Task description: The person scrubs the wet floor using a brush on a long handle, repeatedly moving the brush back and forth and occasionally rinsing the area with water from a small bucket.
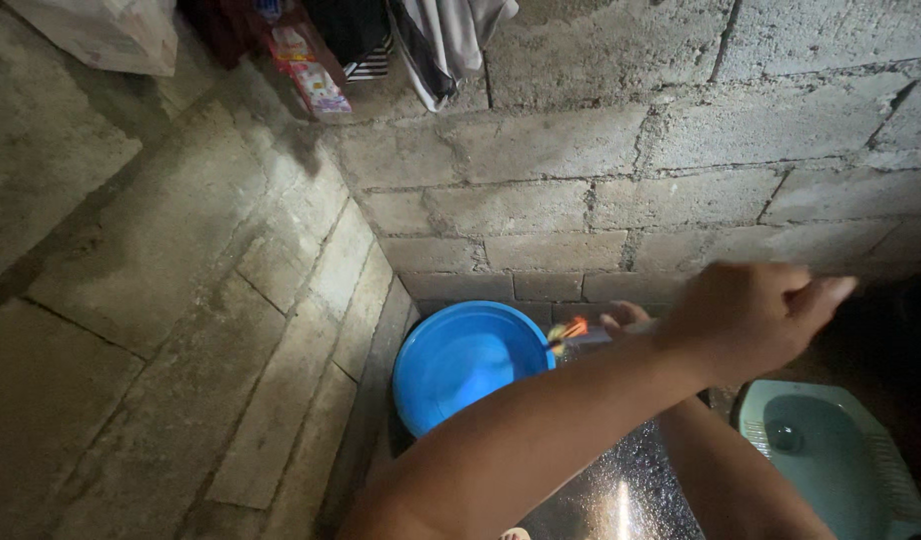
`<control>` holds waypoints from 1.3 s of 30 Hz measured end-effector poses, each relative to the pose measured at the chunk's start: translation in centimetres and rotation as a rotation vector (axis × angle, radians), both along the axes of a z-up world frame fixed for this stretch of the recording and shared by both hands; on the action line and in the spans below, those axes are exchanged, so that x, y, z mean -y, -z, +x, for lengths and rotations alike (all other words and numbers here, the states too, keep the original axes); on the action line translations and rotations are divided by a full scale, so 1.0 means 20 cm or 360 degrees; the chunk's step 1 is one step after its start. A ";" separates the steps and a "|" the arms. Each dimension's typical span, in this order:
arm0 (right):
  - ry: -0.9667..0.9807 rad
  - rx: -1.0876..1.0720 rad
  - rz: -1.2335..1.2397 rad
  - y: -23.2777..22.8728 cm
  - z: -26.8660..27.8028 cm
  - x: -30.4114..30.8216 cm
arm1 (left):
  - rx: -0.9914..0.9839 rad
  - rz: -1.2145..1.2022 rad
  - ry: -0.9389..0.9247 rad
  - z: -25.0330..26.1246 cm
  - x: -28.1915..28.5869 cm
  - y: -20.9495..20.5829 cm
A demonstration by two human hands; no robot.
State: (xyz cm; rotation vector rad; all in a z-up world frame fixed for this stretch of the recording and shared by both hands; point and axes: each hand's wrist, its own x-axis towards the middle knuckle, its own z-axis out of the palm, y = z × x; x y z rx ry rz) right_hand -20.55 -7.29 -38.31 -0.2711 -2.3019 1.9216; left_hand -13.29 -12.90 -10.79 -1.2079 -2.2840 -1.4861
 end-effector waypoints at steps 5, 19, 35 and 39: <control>0.0070 -0.0181 0.0101 -0.18 0.09 -0.14 | -0.0226 -0.0069 0.0151 -0.28 -0.09 -0.26; 0.0158 0.0426 0.0497 -0.02 0.70 -0.25 | 0.1072 0.0615 0.0095 -0.28 0.15 -0.21; -0.0034 -0.0312 0.0308 -0.14 -0.22 -0.09 | 0.0148 0.0088 0.0049 -0.21 0.01 -0.25; 0.0036 -0.0613 0.0202 -0.18 -0.33 -0.19 | 0.0011 0.0417 -0.0297 -0.49 0.12 -0.41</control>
